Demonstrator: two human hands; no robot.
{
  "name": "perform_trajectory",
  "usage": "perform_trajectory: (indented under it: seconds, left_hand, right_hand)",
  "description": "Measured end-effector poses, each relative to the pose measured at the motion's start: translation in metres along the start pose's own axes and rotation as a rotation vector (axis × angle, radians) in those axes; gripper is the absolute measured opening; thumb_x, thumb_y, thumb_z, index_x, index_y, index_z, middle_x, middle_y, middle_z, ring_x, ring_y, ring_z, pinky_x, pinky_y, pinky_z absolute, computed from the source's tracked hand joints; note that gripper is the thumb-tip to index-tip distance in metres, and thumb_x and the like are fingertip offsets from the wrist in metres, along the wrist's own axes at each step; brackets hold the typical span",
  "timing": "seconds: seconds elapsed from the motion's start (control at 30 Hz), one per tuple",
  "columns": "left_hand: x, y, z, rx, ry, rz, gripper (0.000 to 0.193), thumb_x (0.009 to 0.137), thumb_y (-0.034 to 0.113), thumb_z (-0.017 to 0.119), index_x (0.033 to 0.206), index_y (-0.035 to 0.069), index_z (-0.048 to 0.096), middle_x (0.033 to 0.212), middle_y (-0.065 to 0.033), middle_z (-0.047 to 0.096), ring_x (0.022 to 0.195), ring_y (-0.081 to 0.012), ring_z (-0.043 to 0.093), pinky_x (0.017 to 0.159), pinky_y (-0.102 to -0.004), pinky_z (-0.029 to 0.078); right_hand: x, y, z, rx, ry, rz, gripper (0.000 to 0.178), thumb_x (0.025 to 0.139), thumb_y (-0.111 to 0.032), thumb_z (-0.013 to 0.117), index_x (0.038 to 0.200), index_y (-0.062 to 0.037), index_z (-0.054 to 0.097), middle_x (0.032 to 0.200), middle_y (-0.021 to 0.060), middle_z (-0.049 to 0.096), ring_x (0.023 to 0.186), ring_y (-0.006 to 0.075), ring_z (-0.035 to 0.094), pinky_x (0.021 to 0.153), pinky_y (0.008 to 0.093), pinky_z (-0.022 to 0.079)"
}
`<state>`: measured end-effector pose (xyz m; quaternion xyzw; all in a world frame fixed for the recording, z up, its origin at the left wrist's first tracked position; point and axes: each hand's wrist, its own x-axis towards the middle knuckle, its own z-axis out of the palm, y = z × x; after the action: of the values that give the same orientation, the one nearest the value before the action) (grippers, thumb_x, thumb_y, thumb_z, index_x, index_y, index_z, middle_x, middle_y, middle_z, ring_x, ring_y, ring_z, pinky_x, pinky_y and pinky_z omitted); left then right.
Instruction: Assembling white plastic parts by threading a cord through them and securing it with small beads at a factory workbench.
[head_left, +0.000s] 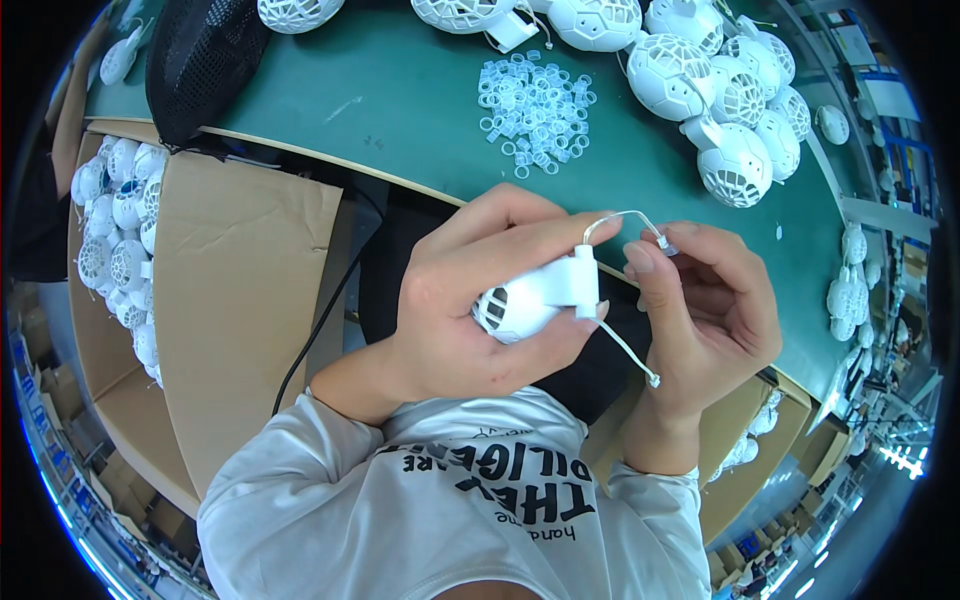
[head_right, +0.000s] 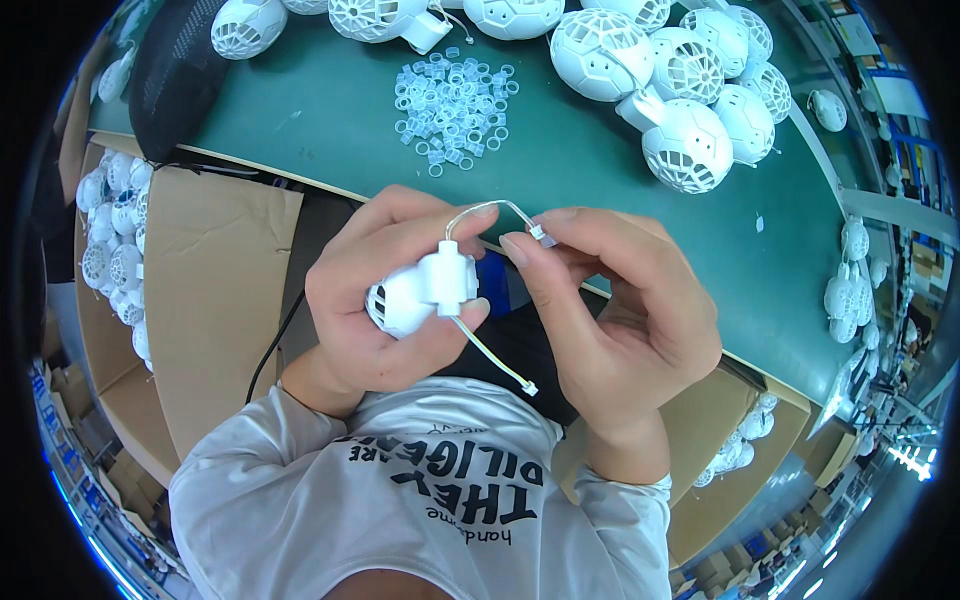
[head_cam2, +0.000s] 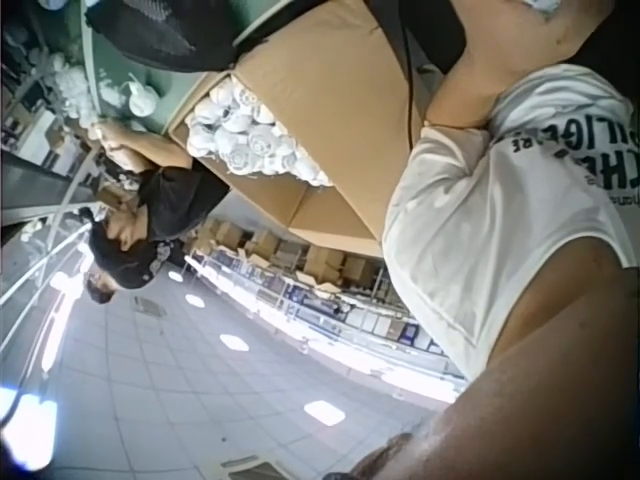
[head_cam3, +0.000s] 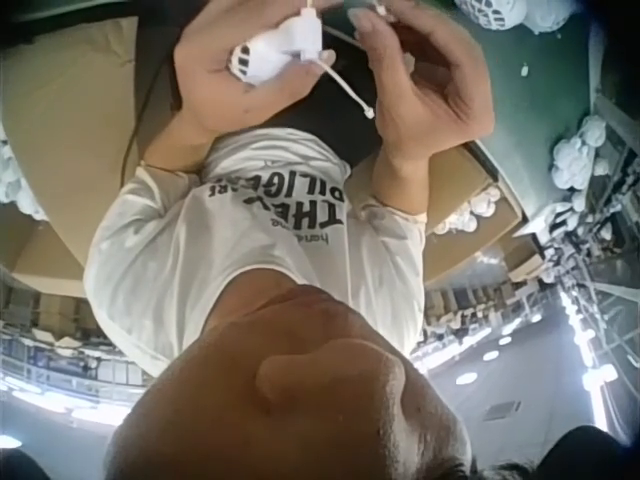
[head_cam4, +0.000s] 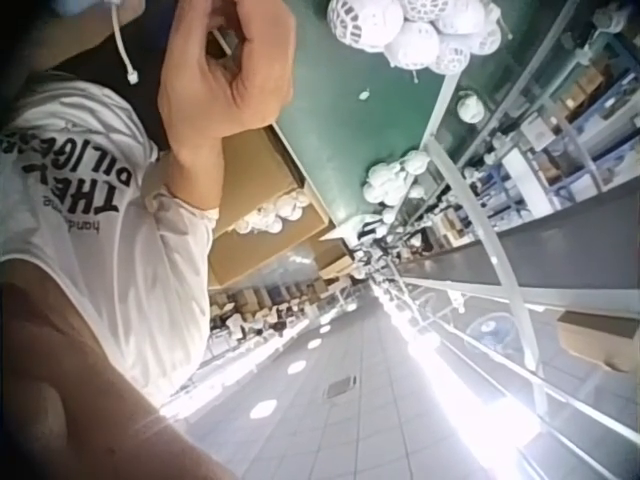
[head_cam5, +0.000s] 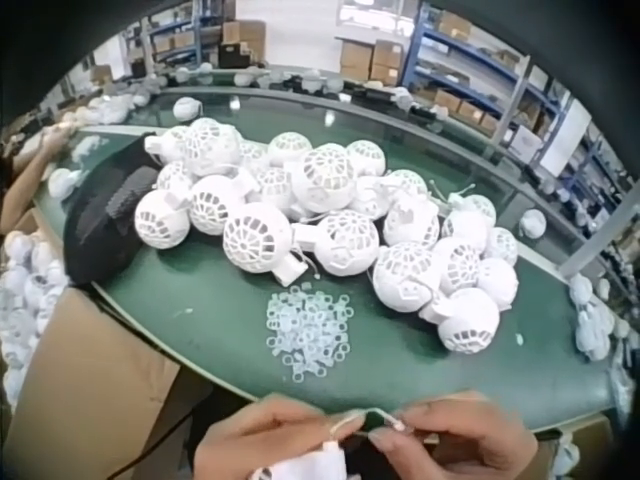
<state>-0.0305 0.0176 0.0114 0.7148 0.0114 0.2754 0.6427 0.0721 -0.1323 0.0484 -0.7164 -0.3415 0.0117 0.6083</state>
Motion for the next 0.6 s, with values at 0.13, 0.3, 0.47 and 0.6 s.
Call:
perform_trajectory:
  seconds: [0.13, 0.3, 0.47, 0.6]
  left_hand:
    - [0.0000, 0.0007, 0.0004, 0.073, -0.005, 0.048, 0.050, 0.074, 0.002, 0.076, 0.122, -0.006, 0.069, 0.099, -0.0150, 0.067, 0.085, -0.0181, 0.063, 0.073, -0.0272, 0.051]
    - [-0.0012, 0.0004, 0.0017, 0.103, 0.001, 0.069, 0.049, 0.072, 0.002, 0.076, 0.120, -0.005, 0.070, 0.100, -0.0155, 0.067, 0.082, -0.0177, 0.063, 0.070, -0.0269, 0.051]
    - [-0.0029, 0.0002, 0.0022, 0.104, -0.015, 0.082, 0.050, 0.070, 0.002, 0.076, 0.119, -0.005, 0.071, 0.101, -0.0159, 0.068, 0.081, -0.0174, 0.063, 0.068, -0.0269, 0.050]
    - [-0.0007, -0.0024, -0.0008, 0.020, -0.066, 0.074, 0.048, 0.068, 0.001, 0.075, 0.116, -0.005, 0.071, 0.099, -0.0158, 0.068, 0.080, -0.0174, 0.063, 0.067, -0.0267, 0.049]
  right_hand:
    - [-0.0014, -0.0019, 0.0015, 0.026, 0.013, 0.038, 0.023, 0.079, 0.014, 0.077, 0.101, 0.0097, 0.068, 0.094, 0.0184, 0.072, 0.075, 0.0164, 0.070, 0.066, 0.0245, 0.058]
    - [-0.0026, -0.0060, 0.0008, 0.112, 0.027, 0.124, 0.024, 0.080, 0.014, 0.076, 0.102, 0.0097, 0.068, 0.094, 0.0183, 0.072, 0.075, 0.0165, 0.070, 0.064, 0.0238, 0.057]
    - [-0.0014, -0.0072, 0.0002, 0.107, 0.034, 0.130, 0.024, 0.079, 0.013, 0.076, 0.102, 0.0078, 0.071, 0.094, 0.0164, 0.072, 0.076, 0.0157, 0.070, 0.063, 0.0228, 0.056]
    - [0.0034, -0.0069, -0.0056, 0.048, -0.038, 0.132, 0.026, 0.078, 0.012, 0.077, 0.103, 0.0061, 0.073, 0.092, 0.0141, 0.071, 0.076, 0.0141, 0.068, 0.063, 0.0218, 0.054]
